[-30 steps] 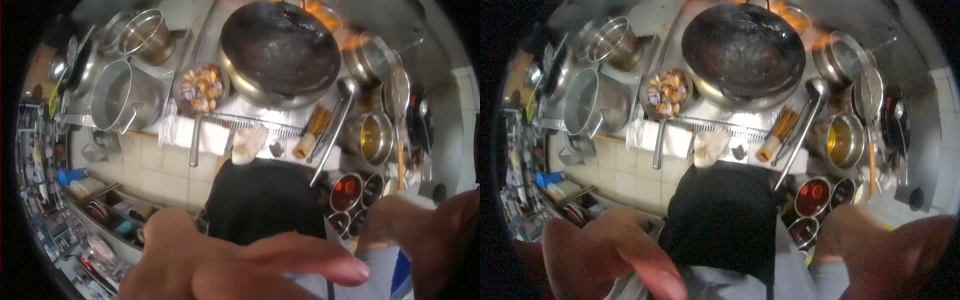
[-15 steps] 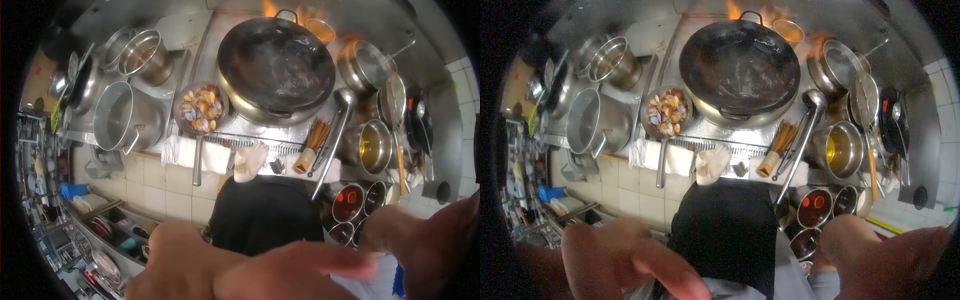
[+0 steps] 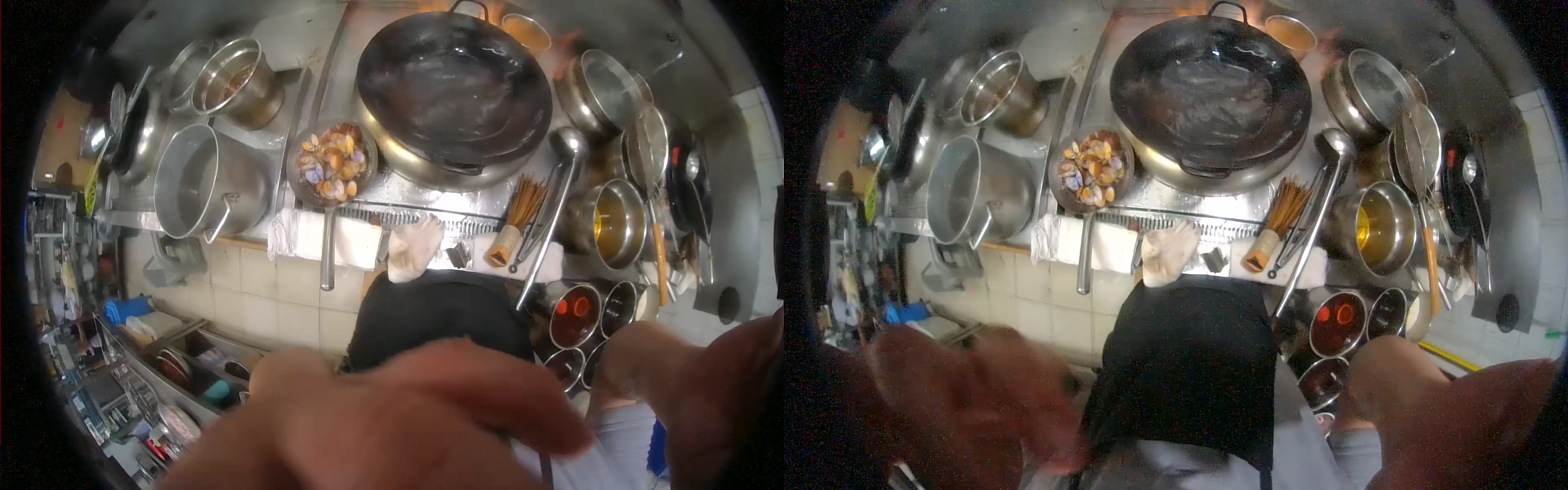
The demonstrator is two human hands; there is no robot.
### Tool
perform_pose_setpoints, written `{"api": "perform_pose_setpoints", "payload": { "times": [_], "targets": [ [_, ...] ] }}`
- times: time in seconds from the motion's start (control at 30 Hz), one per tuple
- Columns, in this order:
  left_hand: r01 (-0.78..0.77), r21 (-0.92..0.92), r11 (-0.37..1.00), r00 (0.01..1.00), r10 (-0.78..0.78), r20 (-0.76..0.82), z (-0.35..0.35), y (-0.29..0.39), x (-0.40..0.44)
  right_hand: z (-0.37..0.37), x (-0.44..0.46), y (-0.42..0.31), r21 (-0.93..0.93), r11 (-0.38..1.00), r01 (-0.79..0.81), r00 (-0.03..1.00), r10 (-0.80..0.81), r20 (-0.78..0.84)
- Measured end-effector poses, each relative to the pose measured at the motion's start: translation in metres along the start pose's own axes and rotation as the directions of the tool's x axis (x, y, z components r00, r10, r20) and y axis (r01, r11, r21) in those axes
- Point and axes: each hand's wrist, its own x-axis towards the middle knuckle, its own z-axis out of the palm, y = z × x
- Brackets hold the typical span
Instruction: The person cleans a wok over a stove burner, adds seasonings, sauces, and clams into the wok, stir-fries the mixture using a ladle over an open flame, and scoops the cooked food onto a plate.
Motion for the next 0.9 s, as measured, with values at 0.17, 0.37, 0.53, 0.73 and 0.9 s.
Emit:
{"api": "perform_pose_setpoints", "payload": {
  "times": [0.17, 0.37, 0.53, 0.73, 0.9],
  "targets": [
    [-0.012, 0.002, 1.000, 1.000, 0.012, -0.005, 0.001, -0.001, 0.000, 0.004, 0.000, -0.002, -0.004, 1.000, 0.016, 1.000, -0.016, 0.003],
    [0.016, 0.003, 1.000, 1.000, -0.016, -0.003, 0.000, 0.002, -0.003, 0.004, 0.000, 0.000, 0.005, 1.000, 0.014, 1.000, -0.014, -0.006],
    [0.055, 0.009, 0.998, 0.998, -0.055, -0.009, 0.002, 0.005, -0.002, 0.002, 0.004, 0.002, 0.032, 0.999, -0.008, 1.000, 0.007, 0.019],
    [0.039, 0.026, 0.999, 0.999, -0.039, 0.011, -0.002, 0.009, 0.005, -0.003, 0.011, 0.002, 0.028, 1.000, -0.002, 1.000, 0.002, -0.004],
    [-0.002, 0.001, 1.000, 0.999, 0.002, 0.032, 0.002, 0.000, -0.001, -0.021, 0.009, -0.007, -0.006, 1.000, 0.004, 1.000, -0.004, 0.011]
  ]
}}
